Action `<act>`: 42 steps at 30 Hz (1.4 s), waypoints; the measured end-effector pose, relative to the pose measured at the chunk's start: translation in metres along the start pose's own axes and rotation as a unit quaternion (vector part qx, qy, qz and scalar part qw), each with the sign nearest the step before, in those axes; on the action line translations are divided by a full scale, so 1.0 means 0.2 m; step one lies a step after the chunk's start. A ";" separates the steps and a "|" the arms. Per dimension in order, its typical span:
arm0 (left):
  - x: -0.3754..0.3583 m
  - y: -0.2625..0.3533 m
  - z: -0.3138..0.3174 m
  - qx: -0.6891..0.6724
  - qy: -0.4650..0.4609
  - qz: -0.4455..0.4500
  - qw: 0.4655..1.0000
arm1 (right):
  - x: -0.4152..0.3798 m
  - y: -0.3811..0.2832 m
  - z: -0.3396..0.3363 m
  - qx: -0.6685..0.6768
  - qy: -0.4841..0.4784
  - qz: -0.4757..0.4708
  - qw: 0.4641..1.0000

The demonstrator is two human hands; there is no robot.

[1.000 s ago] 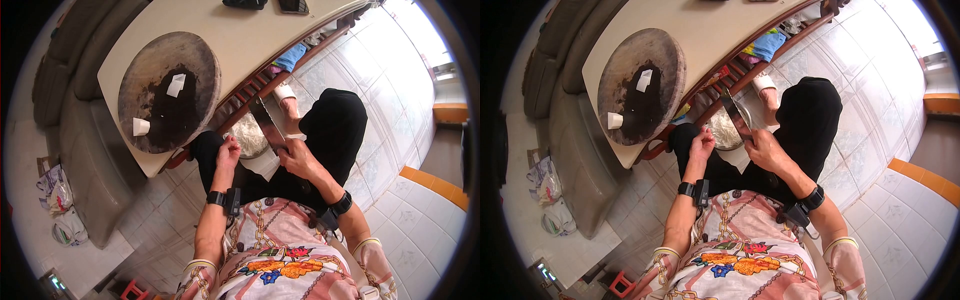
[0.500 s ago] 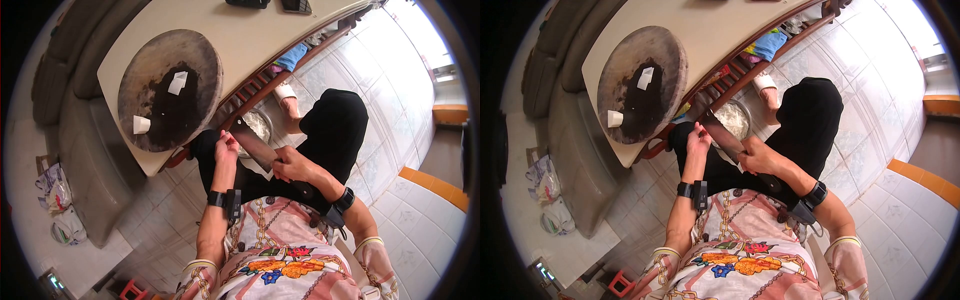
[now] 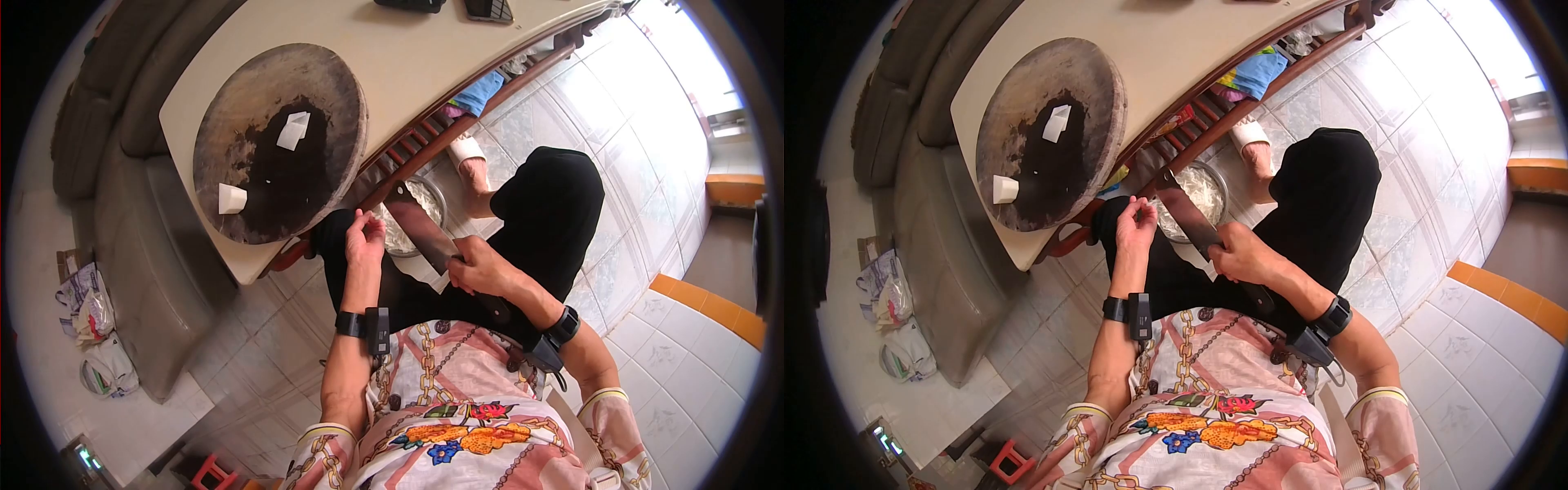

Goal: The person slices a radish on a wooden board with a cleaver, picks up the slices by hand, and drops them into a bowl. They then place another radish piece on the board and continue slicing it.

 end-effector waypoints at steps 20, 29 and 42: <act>0.00 0.02 0.00 0.019 -0.003 0.011 1.000 | -0.03 -0.01 0.00 -0.038 0.006 0.051 0.998; -0.09 0.02 0.07 0.079 -0.050 -0.027 0.995 | -0.01 0.02 -0.05 0.013 0.064 -0.003 0.998; -0.93 0.15 1.27 0.548 -0.408 0.108 0.722 | 0.07 0.02 -0.13 0.119 0.123 -0.064 0.983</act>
Point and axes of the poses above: each hand's wrist, its own x-axis towards the middle knuckle, its own z-axis out of the palm, y = z × x, the point moved 9 cm from there along x, towards the middle knuckle, and after that the axes turned 14 degrees about -y, right-handed, at the moved point
